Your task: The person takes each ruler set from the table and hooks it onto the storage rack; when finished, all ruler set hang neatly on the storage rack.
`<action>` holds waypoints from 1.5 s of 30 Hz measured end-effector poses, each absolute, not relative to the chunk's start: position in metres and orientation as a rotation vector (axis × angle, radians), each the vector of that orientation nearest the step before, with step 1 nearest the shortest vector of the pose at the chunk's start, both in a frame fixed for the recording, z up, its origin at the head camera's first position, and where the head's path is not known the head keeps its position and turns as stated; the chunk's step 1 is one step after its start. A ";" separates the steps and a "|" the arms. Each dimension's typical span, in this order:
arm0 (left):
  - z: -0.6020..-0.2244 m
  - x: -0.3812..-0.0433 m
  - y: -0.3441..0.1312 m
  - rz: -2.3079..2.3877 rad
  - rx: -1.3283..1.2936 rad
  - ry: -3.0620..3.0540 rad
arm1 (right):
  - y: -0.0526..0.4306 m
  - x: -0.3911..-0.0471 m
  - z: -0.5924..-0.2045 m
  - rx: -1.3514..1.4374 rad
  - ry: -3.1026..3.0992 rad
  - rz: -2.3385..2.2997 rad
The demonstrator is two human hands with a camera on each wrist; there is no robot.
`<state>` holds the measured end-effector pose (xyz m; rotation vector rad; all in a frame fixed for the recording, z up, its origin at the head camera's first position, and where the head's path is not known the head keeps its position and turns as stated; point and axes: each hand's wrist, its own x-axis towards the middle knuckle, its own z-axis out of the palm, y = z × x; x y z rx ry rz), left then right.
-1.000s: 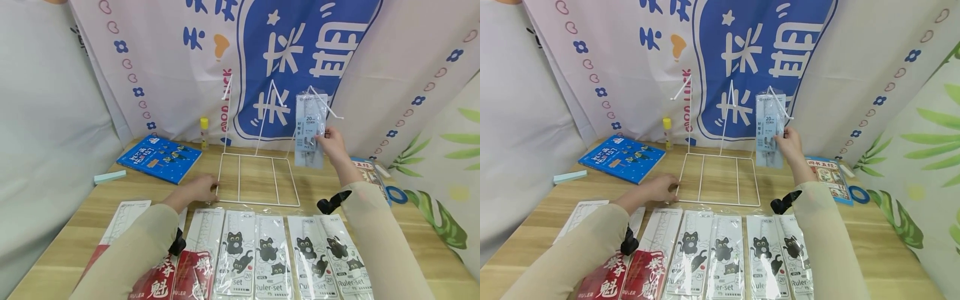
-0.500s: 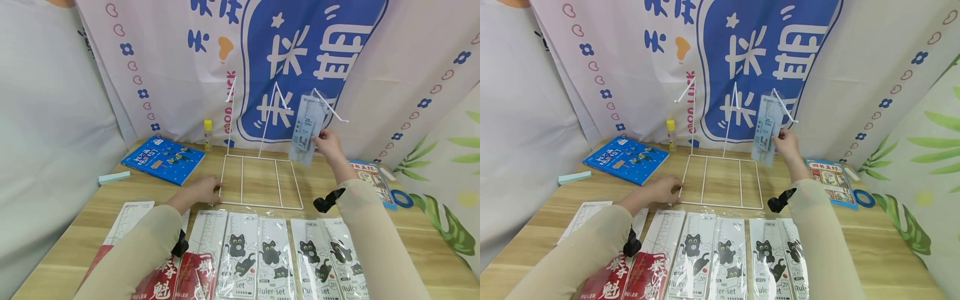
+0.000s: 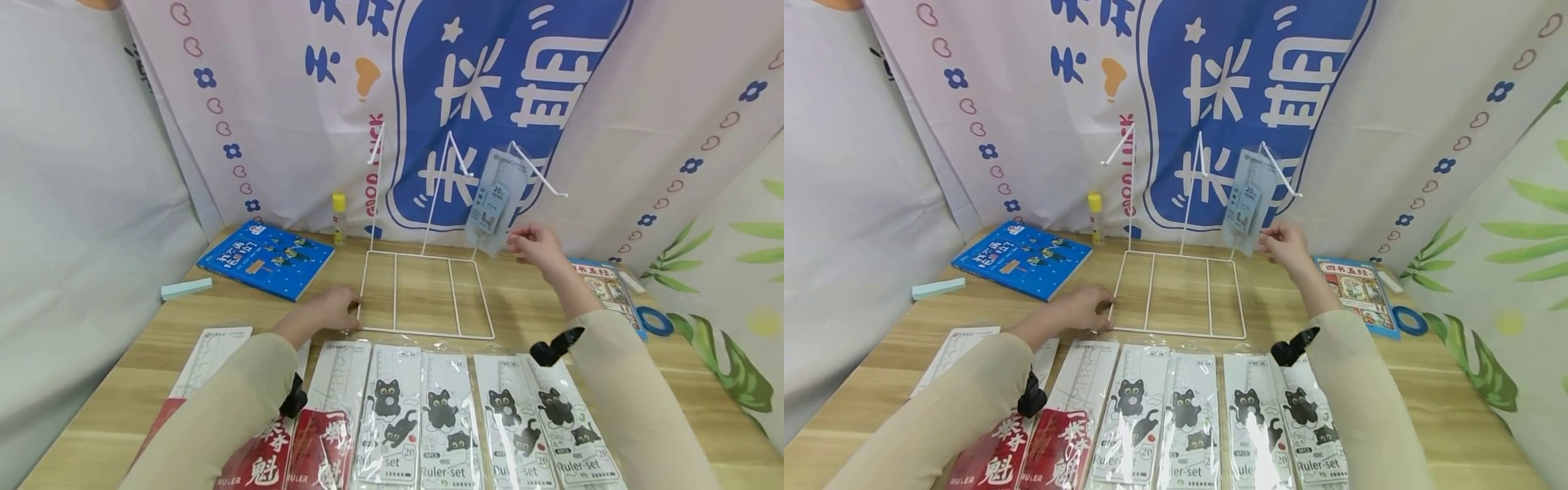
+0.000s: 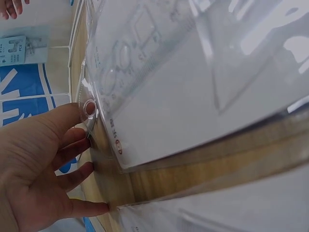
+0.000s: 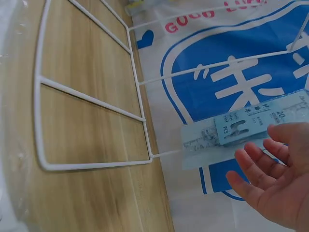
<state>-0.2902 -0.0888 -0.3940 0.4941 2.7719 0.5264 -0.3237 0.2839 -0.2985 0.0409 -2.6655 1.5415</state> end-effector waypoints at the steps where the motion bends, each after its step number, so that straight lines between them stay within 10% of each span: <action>1: -0.394 -0.291 -0.089 0.524 0.499 2.775 | 0.286 -0.319 -0.299 0.062 -2.695 1.531; 25: -0.387 -0.295 -0.091 0.491 0.519 2.770 | 0.365 -0.154 -0.349 0.402 -3.059 0.981; 45: -0.389 -0.292 -0.093 0.528 0.598 2.749 | 0.373 -0.118 -0.382 0.210 -3.356 0.692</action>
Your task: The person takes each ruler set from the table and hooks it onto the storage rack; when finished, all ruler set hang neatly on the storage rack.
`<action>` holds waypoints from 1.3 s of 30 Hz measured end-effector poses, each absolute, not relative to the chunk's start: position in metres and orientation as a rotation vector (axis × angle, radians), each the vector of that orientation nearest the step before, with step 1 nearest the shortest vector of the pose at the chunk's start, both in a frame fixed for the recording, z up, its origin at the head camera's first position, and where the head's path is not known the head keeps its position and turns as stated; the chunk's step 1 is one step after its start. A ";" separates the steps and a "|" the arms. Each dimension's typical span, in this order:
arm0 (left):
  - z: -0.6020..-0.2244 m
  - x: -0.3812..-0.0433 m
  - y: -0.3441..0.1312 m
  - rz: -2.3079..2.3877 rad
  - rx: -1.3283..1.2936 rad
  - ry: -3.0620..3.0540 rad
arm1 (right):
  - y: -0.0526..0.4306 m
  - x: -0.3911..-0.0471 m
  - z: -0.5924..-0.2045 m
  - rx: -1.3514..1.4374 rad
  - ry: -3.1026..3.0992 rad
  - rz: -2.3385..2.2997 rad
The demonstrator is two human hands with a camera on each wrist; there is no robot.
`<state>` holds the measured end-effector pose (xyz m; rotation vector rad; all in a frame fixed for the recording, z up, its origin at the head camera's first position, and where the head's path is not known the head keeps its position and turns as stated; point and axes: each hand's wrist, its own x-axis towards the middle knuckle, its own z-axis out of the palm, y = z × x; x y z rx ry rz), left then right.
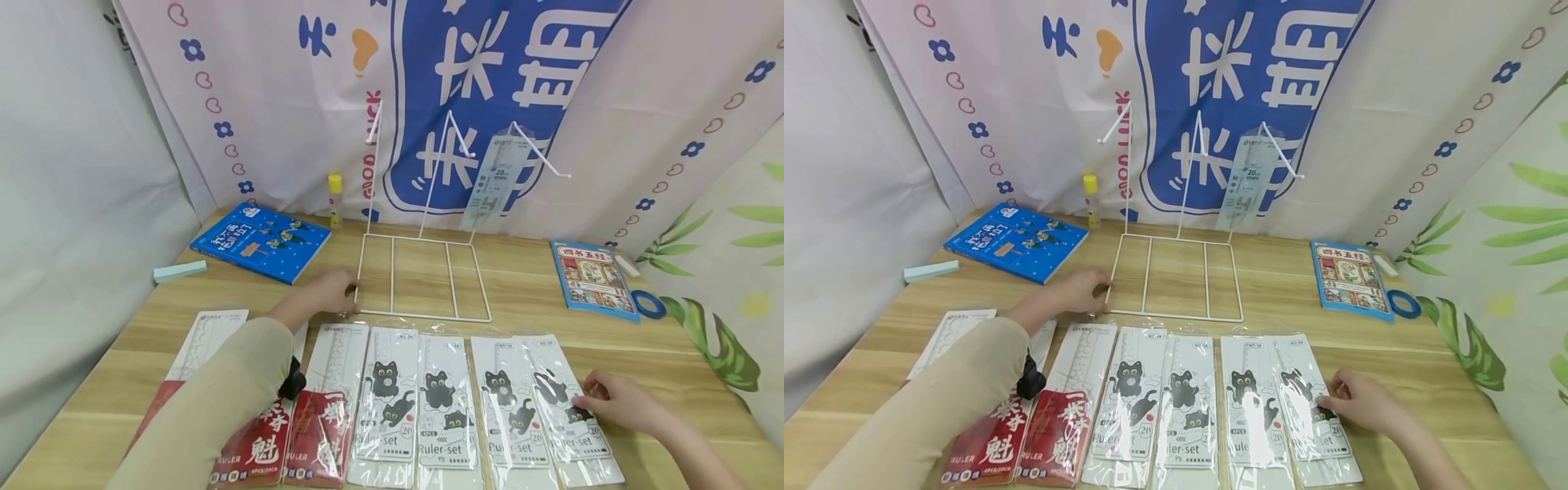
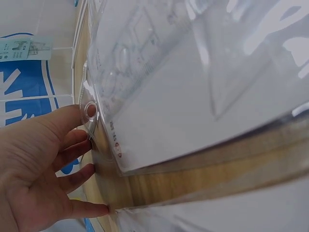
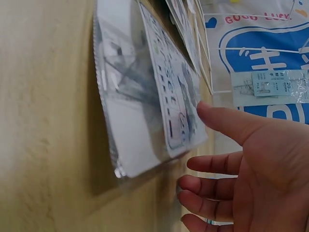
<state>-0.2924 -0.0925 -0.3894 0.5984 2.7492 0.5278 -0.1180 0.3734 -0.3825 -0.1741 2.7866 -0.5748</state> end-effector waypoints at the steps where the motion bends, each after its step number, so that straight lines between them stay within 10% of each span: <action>1: -0.389 -0.292 -0.092 0.528 0.592 2.749 | 0.371 -0.118 -0.383 -0.156 2.784 -0.570; 39: -0.391 -0.289 -0.092 0.503 0.580 2.768 | 0.367 -0.131 -0.387 0.109 2.735 -0.798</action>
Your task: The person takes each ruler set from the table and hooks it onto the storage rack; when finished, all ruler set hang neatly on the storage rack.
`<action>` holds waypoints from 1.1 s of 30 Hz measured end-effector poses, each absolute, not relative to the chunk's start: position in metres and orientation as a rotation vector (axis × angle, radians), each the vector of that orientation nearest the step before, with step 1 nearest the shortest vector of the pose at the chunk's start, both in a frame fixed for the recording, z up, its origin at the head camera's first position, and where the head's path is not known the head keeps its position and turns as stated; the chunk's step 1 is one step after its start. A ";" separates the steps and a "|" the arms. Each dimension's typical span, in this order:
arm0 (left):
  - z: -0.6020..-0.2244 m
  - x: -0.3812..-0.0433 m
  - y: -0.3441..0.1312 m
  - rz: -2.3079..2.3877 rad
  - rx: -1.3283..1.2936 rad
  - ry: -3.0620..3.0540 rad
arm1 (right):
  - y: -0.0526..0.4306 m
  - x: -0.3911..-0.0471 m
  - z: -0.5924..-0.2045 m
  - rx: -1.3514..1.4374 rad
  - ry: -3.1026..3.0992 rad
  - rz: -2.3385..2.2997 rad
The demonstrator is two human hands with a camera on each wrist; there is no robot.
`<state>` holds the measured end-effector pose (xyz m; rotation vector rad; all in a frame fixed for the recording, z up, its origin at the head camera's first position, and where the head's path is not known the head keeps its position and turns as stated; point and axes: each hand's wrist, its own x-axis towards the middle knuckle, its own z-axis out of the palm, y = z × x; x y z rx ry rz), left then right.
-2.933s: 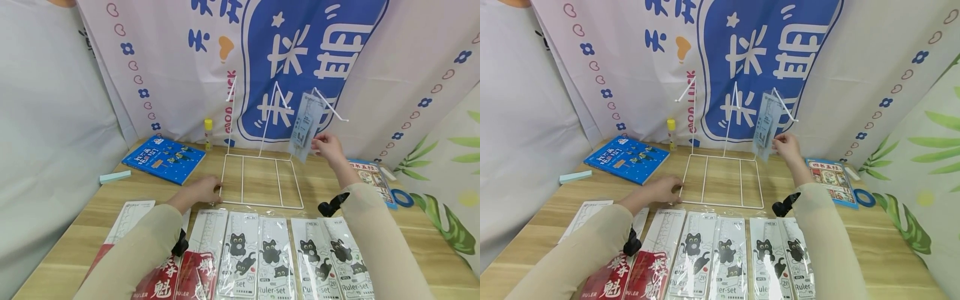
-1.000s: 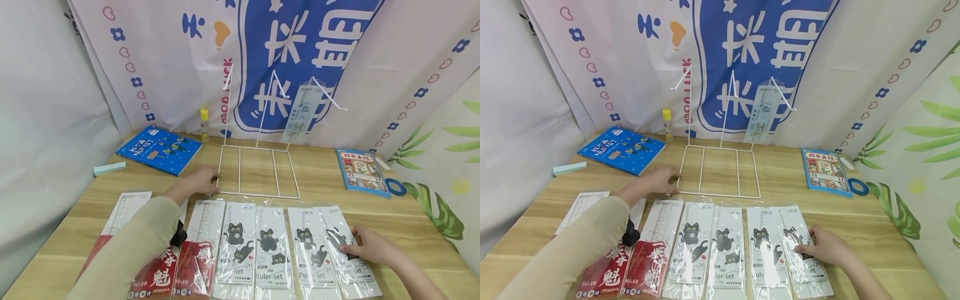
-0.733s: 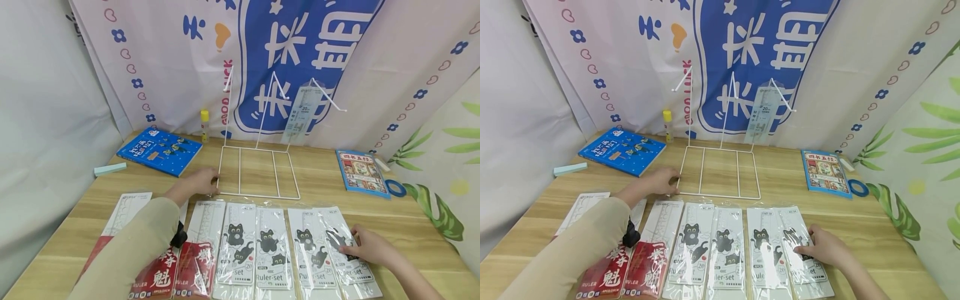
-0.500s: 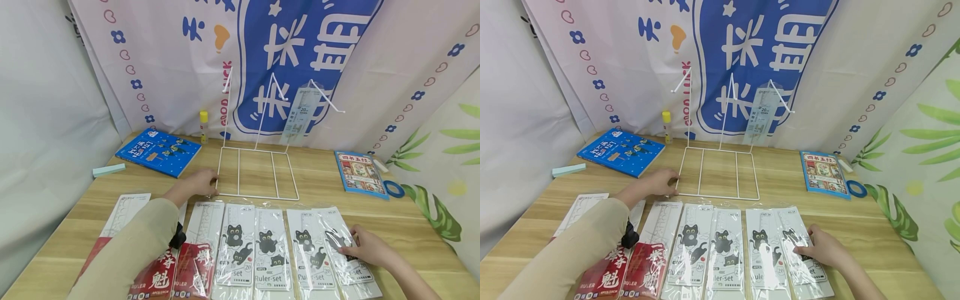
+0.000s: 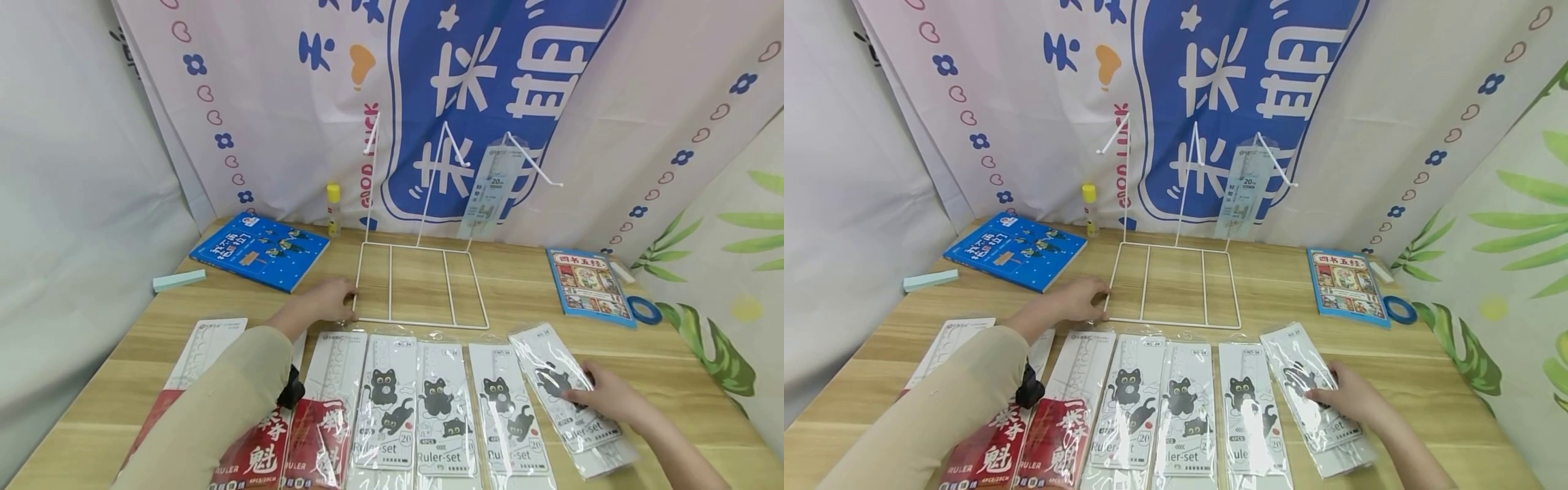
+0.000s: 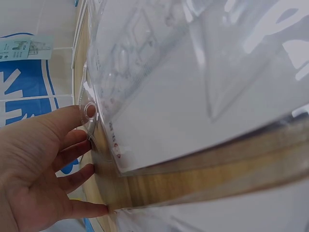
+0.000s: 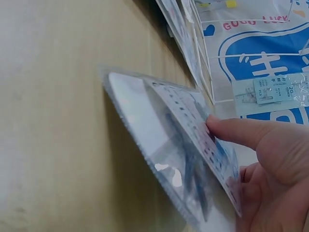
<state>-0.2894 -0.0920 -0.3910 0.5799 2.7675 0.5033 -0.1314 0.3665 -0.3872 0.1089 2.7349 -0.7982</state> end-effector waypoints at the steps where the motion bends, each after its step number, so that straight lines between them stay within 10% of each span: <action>1: -0.391 -0.289 -0.092 0.504 0.584 2.769 | 0.367 -0.132 -0.387 0.112 2.719 -0.836; 33: -0.390 -0.287 -0.090 0.494 0.568 2.777 | 0.337 -0.156 -0.333 -0.335 2.867 -1.211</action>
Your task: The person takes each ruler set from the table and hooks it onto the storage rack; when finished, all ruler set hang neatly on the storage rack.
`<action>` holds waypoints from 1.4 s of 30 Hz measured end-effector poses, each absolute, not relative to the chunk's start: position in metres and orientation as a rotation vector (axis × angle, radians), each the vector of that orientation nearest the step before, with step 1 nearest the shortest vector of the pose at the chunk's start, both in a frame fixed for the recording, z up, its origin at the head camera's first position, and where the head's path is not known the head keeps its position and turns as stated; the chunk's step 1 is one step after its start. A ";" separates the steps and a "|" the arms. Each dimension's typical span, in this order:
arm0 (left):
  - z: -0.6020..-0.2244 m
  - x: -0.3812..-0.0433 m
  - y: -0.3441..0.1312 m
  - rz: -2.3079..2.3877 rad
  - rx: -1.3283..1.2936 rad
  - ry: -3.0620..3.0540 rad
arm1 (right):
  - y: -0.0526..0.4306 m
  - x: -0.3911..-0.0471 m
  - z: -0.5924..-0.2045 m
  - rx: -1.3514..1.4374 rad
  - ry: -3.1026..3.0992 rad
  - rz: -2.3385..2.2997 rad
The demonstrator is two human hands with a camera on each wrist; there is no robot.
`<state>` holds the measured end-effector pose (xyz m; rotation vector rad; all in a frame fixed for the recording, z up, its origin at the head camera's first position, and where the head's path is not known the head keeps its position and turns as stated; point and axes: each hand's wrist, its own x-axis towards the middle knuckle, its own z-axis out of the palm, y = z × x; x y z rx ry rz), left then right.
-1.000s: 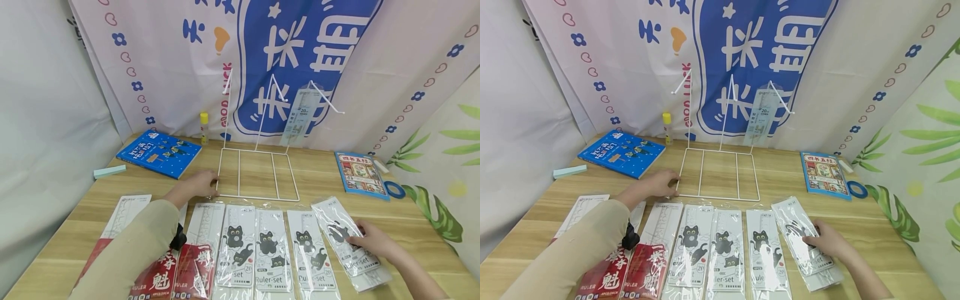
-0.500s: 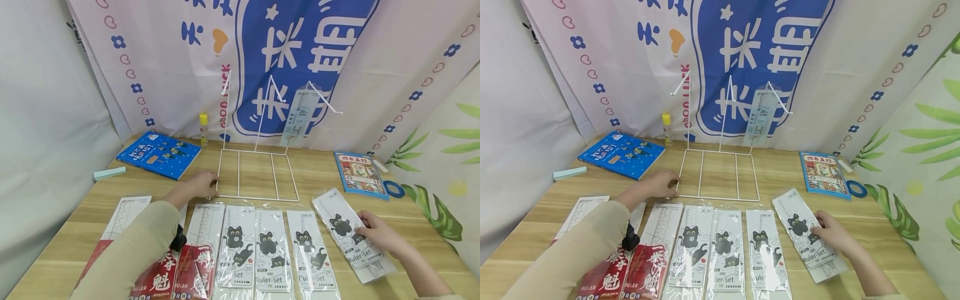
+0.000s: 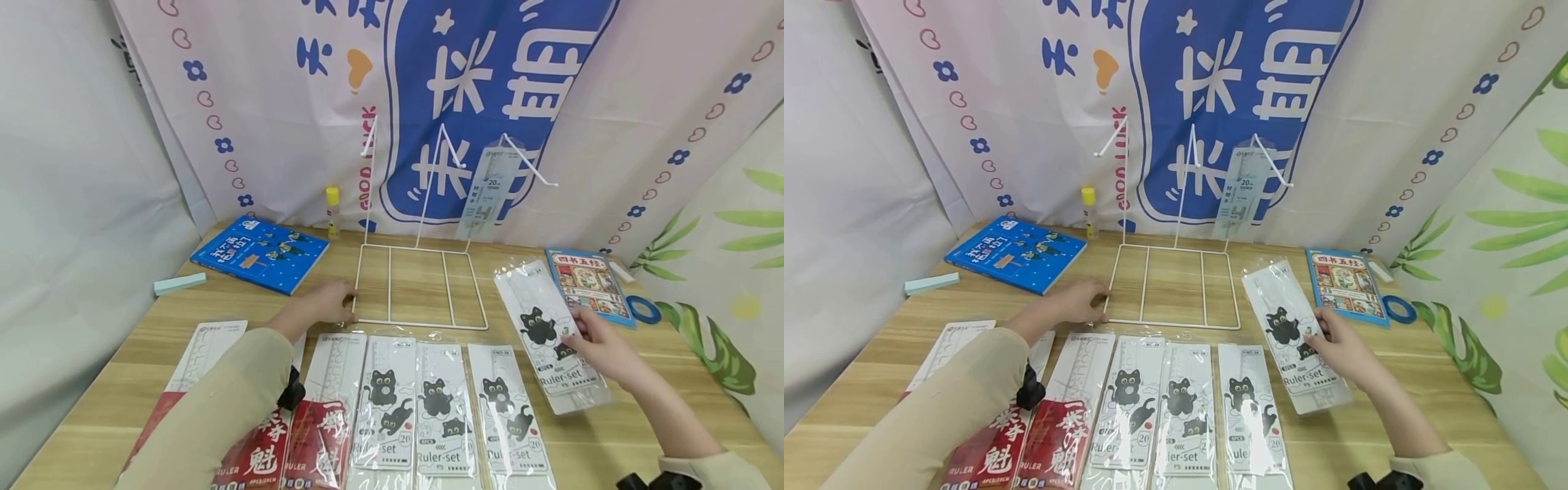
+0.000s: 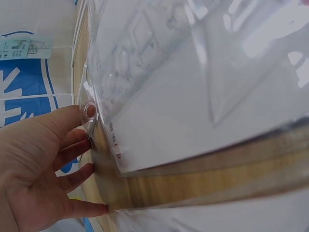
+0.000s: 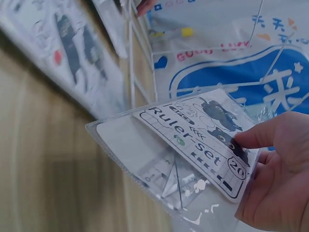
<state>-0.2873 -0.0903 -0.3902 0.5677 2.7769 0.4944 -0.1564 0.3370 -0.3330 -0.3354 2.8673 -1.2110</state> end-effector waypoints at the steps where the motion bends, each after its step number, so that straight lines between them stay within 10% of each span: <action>1: -0.390 -0.288 -0.090 0.493 0.573 2.780 | 0.333 -0.158 -0.330 -0.368 2.870 -1.236; 42: -0.395 -0.290 -0.089 0.530 0.506 2.777 | 0.240 -0.203 -0.261 -0.654 2.731 -1.732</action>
